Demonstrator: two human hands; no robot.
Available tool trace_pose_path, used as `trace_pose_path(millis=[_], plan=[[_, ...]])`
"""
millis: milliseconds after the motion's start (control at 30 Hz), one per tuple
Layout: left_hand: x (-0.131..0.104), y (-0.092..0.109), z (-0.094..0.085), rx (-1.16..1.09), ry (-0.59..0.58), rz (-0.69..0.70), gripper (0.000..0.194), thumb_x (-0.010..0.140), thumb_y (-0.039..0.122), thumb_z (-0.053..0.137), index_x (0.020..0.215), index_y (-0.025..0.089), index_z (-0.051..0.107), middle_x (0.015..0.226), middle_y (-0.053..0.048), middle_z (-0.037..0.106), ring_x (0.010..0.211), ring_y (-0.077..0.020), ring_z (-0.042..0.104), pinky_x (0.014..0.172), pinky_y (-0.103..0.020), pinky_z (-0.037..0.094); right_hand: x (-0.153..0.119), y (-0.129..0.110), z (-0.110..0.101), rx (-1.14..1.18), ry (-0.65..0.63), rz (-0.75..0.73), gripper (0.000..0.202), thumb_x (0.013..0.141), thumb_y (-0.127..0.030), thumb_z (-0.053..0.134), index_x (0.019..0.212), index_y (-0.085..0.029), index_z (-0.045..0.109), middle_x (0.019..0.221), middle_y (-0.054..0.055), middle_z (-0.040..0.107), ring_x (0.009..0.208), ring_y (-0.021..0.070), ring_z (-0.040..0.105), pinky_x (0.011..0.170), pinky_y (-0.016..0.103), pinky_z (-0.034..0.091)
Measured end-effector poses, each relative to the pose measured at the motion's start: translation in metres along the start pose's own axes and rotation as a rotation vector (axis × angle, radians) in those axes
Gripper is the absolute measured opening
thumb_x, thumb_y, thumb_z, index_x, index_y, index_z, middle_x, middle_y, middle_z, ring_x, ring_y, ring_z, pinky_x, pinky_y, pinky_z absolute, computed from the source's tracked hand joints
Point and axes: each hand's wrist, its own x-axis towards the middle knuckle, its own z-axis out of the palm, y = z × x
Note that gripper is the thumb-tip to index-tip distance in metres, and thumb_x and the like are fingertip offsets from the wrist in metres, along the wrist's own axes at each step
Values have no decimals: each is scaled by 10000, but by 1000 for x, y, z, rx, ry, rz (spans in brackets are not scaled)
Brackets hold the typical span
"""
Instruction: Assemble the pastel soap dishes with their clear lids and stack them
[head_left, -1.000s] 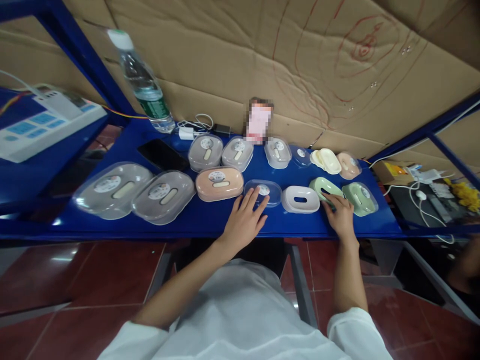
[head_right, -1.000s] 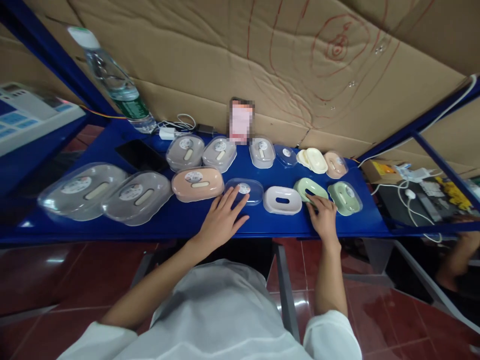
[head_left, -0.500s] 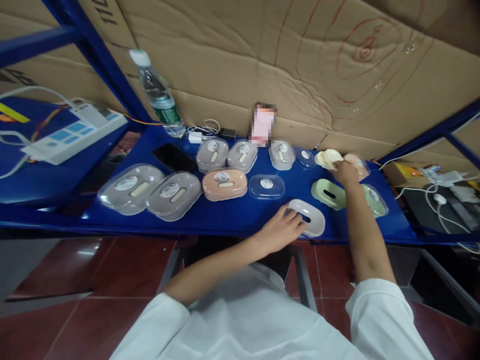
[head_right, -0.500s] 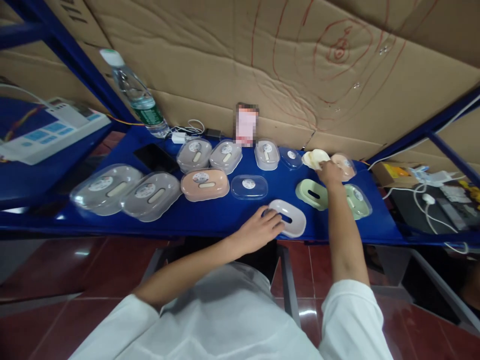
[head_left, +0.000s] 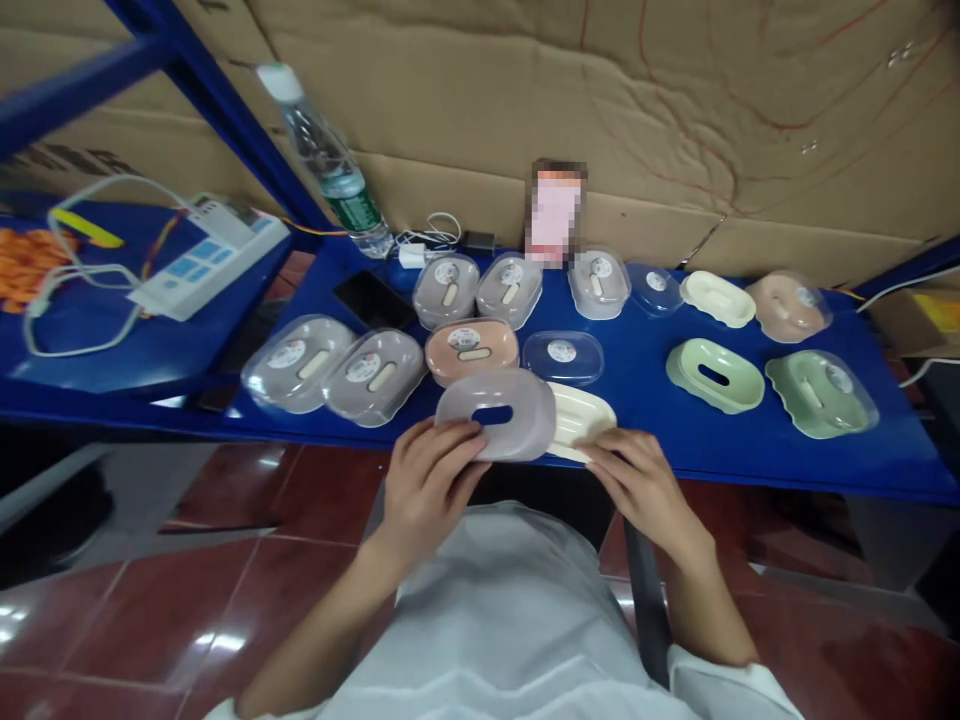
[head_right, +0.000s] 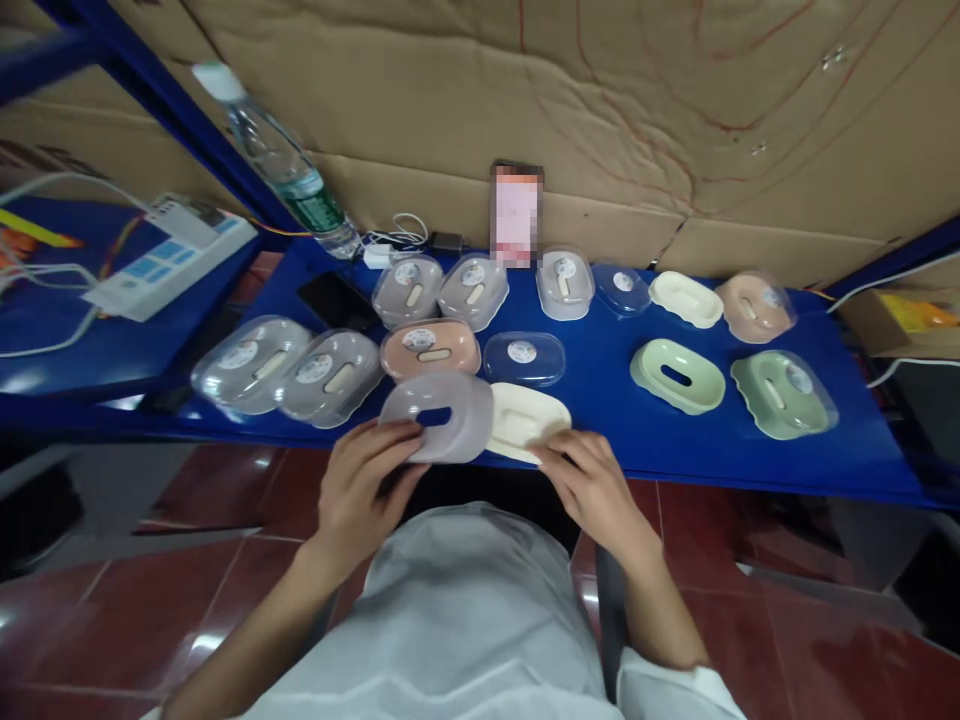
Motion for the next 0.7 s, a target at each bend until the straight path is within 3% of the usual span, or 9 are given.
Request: trace_pose_path(millis=[167,267,333,400,533,700], plan=[[11,8,29,105,-135,71,252,1053,182,631,1300,227,650,1227,-72,793,1158,-239,737,1100,-464,506,31,11,14,81,85,-57,435,1077,-320,594,1511,-351,596,1385,71,708,1345,288,640,1127,507,536],[18,7,45,132,-202,82,233,1076,210,593,1295,210,671,1266,-86,780,1157,-241,723,1085,-449,496,27,16,18,89,233,52,657,1040,-389,671,1643,-343,415,1511,118,617,1423,318,583,1163,547,523],[20,6,52,164,-259,103,269,1075,193,578,1327,209,671,1310,-97,760,1199,-252,701,1108,-464,476,25,16,22,59,243,67,779,1024,-420,696,1695,-336,309,1641,146,490,1517,340,491,1193,570,500],[19,6,57,190,-318,140,314,1063,155,567,1354,219,666,1347,-103,738,1251,-264,674,1146,-490,447,24,14,28,3,153,16,745,1034,-424,680,1689,-360,331,1714,126,402,1564,349,431,1211,584,479],[11,2,58,181,-395,178,317,1066,179,568,1368,210,658,1398,-120,700,1309,-279,635,1151,-498,443,28,9,32,-86,65,-16,532,1074,-375,602,1596,-388,507,1716,63,427,1544,337,464,1210,586,469],[-4,-12,46,130,-399,191,449,1027,56,530,1447,196,607,1418,-134,691,1319,-270,632,1111,-484,485,54,22,10,-60,-27,-104,477,1088,-434,573,1559,-356,567,1684,50,484,1546,306,471,1241,562,435]])
